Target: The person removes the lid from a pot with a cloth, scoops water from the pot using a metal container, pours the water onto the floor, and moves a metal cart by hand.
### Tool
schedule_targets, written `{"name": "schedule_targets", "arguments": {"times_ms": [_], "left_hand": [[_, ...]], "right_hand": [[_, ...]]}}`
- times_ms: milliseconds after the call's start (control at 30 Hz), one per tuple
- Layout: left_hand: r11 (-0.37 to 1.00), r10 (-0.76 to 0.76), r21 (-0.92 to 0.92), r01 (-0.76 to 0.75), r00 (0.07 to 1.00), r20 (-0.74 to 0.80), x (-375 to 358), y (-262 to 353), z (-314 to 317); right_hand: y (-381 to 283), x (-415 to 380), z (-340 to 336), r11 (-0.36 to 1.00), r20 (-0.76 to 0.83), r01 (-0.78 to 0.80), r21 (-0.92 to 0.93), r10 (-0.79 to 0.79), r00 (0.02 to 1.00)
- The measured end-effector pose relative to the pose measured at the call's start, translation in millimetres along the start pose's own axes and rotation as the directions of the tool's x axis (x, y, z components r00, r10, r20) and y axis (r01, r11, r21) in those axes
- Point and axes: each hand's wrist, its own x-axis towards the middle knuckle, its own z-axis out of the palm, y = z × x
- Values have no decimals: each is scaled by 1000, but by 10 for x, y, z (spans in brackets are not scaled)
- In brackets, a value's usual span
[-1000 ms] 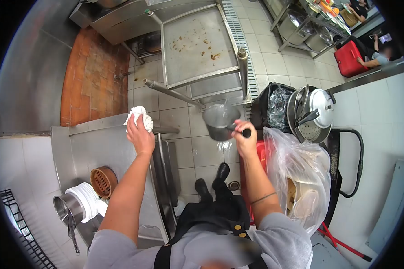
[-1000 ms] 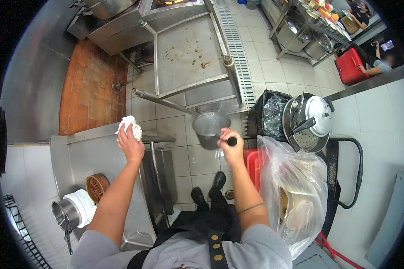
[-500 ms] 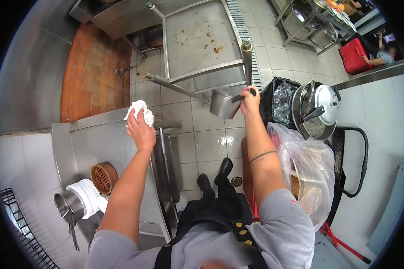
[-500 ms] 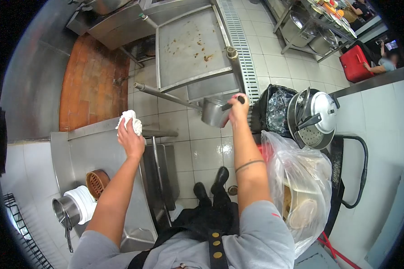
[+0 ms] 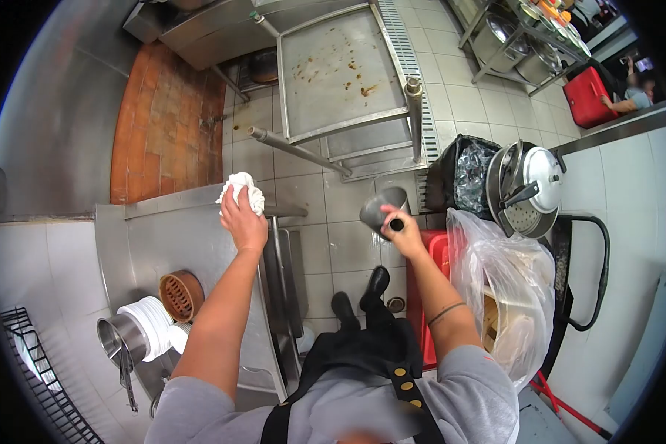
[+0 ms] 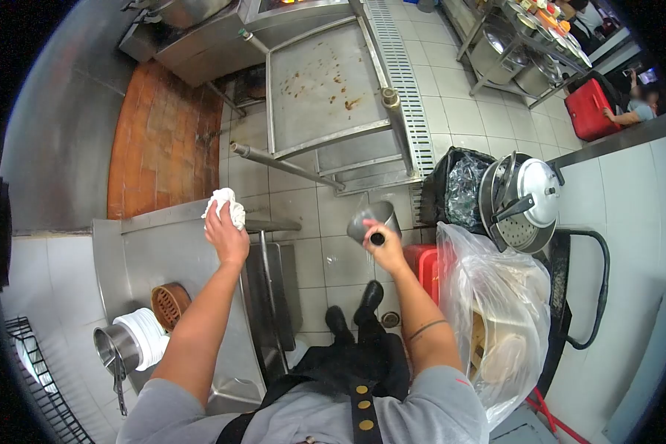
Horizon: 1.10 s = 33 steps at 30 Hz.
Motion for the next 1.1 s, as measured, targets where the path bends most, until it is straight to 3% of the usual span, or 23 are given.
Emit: {"name": "schedule_targets", "arguments": {"times_ms": [100,167,233,300,367,433,500,600,700,867,933,1100], "left_hand": [[1000,-22,6,21,999,38,3,20,-26],[1000,-16,12,16,999,32,4,31,-30],[1000,-6,19,6,1000,28,-6,34,-25],[999,-13,34,12,1000,24,-11,26,-6],[999,-10,43,9,1000,24,-10,26,-1],[999,-12,49,11,1000,23,-22,17,35],[999,8,52,-7,1000,-27,-27,-21,89],[997,5,72,-3,1000,-25,-36,10,65],[997,-12,82,13,1000,-12,-22,3,75],[995,20,103,-16,999,-38,-39,-6,88],[994,32,108,-26,998,-53,-43,2,87],[989,44,146,-39,999,-29,-67,28,34]], "right_hand": [[44,-208,61,990,165,-138,0,136,977],[68,-191,102,987,151,-155,-38,158,976],[202,-40,125,948,104,-318,-1,316,943],[108,226,137,959,23,-282,7,282,959],[-194,509,100,992,-24,-77,-103,74,997],[-309,786,100,990,-111,18,-137,-33,993],[-440,989,75,986,-200,33,-162,-66,978],[-390,1015,102,959,-294,-166,-231,94,951],[-189,635,59,948,-276,-66,-310,-24,961],[120,-463,-130,905,-334,-96,-415,-53,941],[102,-884,-234,953,-310,-153,-261,67,948],[-288,-1797,-299,970,-292,-215,-113,174,941]]}}
